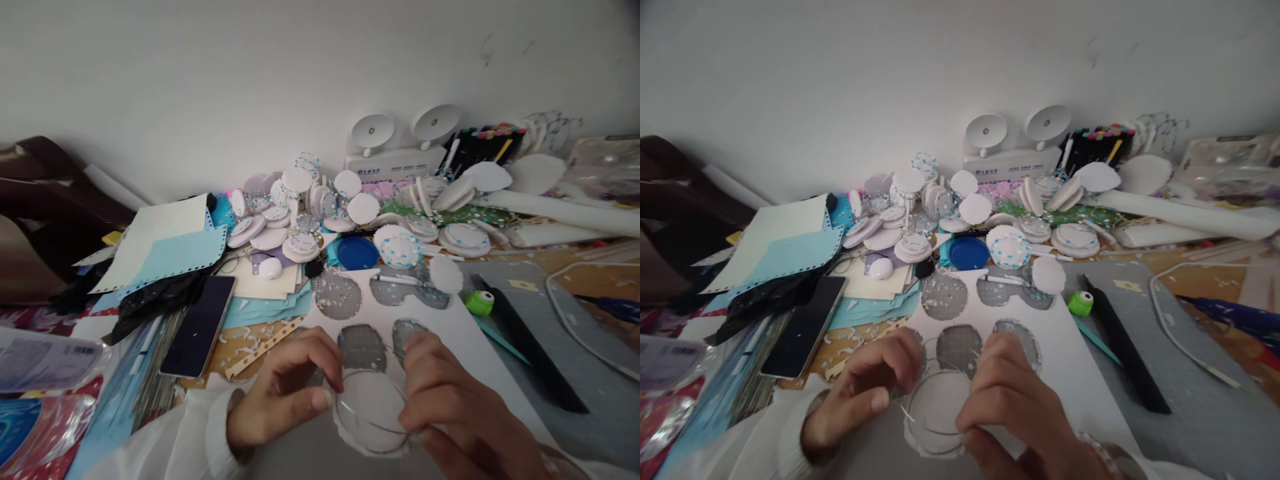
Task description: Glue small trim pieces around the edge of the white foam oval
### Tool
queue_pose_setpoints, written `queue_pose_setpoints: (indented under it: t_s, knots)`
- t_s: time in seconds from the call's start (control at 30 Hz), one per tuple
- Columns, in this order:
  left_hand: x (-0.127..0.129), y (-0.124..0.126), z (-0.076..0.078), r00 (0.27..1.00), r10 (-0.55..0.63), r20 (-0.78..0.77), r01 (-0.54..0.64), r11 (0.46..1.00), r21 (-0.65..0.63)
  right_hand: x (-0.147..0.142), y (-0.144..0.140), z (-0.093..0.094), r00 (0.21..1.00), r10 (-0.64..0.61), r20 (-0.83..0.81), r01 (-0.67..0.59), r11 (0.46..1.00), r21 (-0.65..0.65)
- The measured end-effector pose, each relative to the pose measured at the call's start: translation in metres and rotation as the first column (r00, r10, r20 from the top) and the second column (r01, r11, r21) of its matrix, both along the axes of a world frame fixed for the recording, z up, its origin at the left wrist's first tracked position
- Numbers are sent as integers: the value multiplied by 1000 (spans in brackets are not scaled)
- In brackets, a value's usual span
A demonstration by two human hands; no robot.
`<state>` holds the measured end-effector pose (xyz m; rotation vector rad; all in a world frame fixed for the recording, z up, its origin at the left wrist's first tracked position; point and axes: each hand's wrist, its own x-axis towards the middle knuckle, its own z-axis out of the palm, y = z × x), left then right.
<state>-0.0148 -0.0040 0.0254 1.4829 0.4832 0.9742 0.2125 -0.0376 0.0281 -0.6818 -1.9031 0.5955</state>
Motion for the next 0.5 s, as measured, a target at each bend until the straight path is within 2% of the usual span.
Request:
queue_pose_setpoints:
  t_s: [0.23, 0.5]
  knots:
    - [2, 1, -3, 996, -76, 40, 78, 996, -50, 0, 0, 2, 998, 18, -55, -20, 999, -42]
    - [2, 2, -3, 999, -40, 23, 42, 998, -55, -2, 1, 0, 998, 31, -58, -32, 999, -18]
